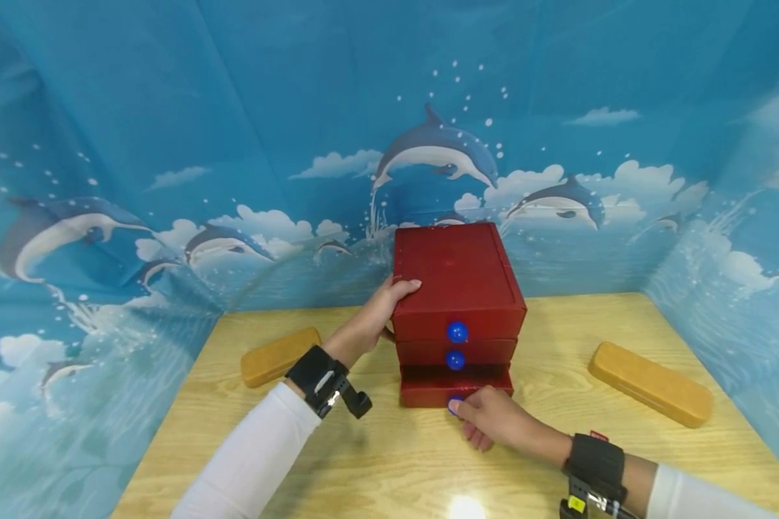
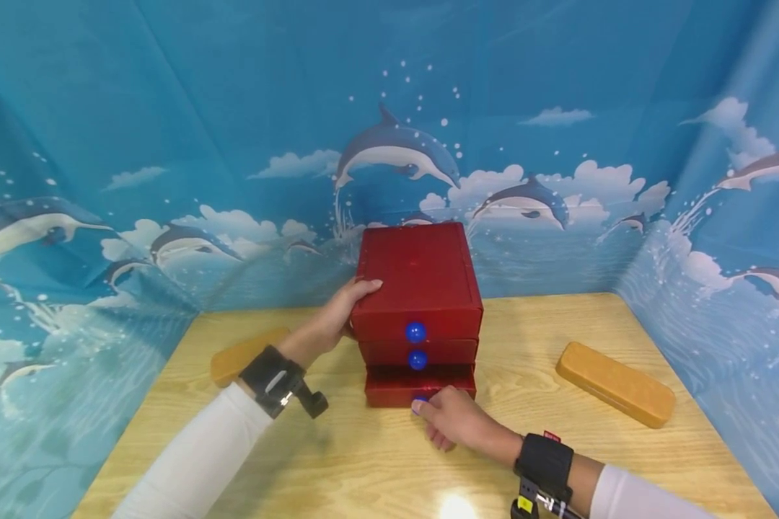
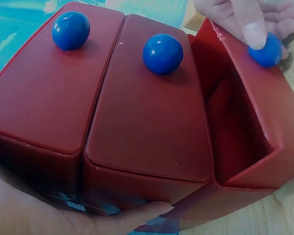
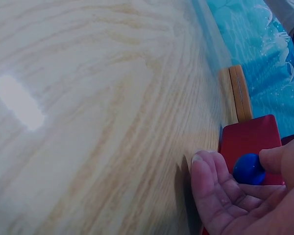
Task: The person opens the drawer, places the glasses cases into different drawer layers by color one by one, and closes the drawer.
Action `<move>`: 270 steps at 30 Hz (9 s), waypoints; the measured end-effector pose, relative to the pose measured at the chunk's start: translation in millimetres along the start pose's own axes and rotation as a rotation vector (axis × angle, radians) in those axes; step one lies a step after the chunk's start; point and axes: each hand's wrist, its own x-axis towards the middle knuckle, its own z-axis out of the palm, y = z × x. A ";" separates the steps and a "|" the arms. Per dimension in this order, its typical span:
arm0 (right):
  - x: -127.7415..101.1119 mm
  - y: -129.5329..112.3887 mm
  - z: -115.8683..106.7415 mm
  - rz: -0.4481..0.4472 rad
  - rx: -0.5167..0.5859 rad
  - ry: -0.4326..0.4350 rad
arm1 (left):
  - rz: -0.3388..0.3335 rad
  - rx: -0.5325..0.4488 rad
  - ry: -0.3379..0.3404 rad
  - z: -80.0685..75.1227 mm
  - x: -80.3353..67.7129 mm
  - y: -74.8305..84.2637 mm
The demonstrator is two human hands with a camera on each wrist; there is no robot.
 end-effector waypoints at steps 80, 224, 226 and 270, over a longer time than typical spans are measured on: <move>-56.2 16.7 29.4 -0.034 0.066 -0.105 | 0.023 -0.003 -0.008 -1.2 1.4 -3.6; -76.1 45.8 -150.0 -0.284 -0.981 0.371 | 0.030 -0.003 -0.004 -2.1 3.3 -6.3; -77.8 37.3 -146.2 -0.312 -0.990 0.373 | 0.025 -0.007 0.004 -1.6 3.3 -5.6; -30.0 -43.6 -37.3 -0.668 -1.120 0.178 | 0.014 -0.020 0.012 -1.7 3.6 -7.2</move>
